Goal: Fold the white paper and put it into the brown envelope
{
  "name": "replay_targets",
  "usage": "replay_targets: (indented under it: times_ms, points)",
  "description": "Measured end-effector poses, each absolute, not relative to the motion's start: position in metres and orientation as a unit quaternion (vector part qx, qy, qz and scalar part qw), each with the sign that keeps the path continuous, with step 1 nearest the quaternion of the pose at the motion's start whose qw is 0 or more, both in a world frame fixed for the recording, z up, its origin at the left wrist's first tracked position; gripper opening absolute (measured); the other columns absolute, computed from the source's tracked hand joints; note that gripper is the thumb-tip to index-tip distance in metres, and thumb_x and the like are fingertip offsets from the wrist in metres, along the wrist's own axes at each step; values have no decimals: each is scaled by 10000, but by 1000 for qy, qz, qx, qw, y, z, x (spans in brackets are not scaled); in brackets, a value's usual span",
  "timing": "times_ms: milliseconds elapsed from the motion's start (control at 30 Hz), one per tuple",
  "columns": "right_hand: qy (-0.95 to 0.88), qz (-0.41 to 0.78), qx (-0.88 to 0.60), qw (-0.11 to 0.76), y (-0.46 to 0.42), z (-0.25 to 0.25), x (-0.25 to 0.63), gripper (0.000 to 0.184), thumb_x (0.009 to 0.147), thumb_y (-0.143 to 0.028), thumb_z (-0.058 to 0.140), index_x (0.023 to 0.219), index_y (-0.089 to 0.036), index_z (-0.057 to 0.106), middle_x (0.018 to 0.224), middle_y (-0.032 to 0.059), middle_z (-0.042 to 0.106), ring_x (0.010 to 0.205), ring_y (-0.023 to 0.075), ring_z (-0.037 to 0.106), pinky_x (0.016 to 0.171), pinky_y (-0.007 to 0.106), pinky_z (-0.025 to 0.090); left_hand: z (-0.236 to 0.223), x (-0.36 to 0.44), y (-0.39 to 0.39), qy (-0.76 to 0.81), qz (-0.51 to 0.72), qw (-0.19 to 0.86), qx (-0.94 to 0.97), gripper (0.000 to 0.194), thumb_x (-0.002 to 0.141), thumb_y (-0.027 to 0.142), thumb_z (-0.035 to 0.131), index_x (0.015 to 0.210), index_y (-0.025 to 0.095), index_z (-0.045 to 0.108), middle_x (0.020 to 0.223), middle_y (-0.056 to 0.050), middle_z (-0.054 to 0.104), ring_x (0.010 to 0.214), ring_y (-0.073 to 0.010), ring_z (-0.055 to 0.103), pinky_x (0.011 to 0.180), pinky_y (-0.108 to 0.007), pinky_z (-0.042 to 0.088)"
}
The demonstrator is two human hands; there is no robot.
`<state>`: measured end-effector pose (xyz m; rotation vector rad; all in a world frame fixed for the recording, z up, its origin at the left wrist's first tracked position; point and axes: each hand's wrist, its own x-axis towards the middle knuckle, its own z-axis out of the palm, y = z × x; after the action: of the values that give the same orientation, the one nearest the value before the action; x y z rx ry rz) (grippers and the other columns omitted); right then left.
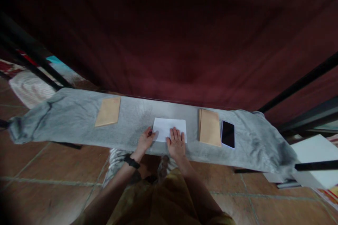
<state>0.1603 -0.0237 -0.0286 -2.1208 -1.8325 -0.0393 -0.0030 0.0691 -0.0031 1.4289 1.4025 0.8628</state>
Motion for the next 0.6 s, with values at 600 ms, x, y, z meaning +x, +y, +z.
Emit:
replay_targets:
  times_ms: [600]
  points:
    - [-561,62,-734,377,-14,-42,185,555,1017,-350,319,1523,-130,384,1504,168,498,1393,246,463,1124,459,416,78,-12,59,487,512,231,669,181,939,348,522,935,224,654,1027,-51,706,1004,-209,644,928,-358,492]
